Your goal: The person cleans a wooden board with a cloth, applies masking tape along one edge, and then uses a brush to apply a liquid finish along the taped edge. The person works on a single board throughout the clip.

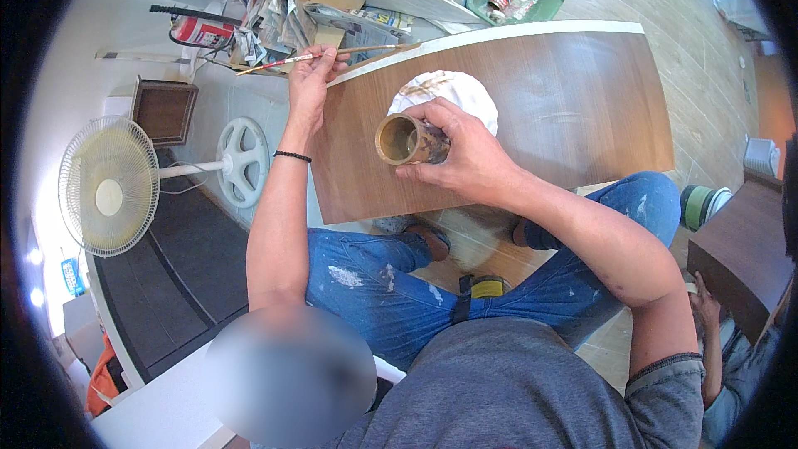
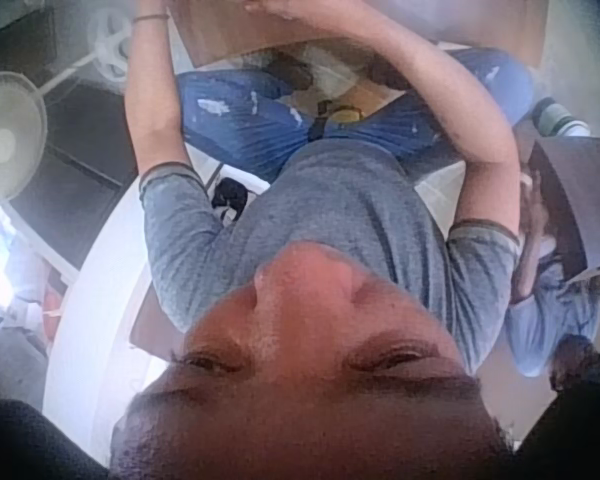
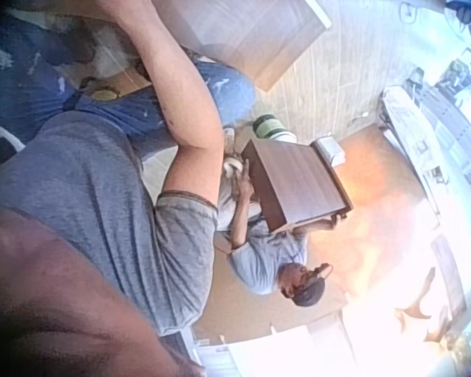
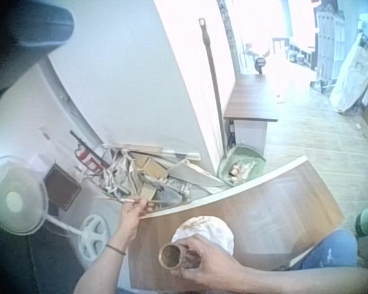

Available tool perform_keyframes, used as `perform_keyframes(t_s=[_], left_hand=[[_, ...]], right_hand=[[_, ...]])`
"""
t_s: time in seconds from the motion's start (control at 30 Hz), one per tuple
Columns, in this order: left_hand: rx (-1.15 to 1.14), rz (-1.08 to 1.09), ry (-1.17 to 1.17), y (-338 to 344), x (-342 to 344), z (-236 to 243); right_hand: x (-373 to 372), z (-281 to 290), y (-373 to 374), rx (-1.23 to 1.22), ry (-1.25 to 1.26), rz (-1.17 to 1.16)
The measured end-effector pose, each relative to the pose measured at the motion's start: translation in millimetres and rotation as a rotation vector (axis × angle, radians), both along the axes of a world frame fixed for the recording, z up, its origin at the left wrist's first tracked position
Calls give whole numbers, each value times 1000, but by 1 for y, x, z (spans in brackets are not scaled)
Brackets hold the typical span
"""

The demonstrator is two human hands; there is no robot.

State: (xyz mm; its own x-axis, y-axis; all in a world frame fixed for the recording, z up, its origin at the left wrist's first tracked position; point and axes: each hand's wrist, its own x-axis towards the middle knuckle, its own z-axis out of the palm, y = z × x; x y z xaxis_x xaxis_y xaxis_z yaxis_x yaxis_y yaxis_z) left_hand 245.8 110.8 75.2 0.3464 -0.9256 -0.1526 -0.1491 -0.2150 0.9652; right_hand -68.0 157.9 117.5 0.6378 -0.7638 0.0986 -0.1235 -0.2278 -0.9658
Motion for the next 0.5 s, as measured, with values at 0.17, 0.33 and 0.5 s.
perform_keyframes(t_s=[0.17, 0.33, 0.5], left_hand=[[-24, -17, 22, 1, -2, 3], [-68, 17, 12, 1, -2, 2], [-61, -9, -44, 1, -5, 3]], right_hand=[[1, -5, 1, -5, -15, -24], [1, -3, 1, -7, 6, 4], [2, -6, 2, -19, -18, -14]])
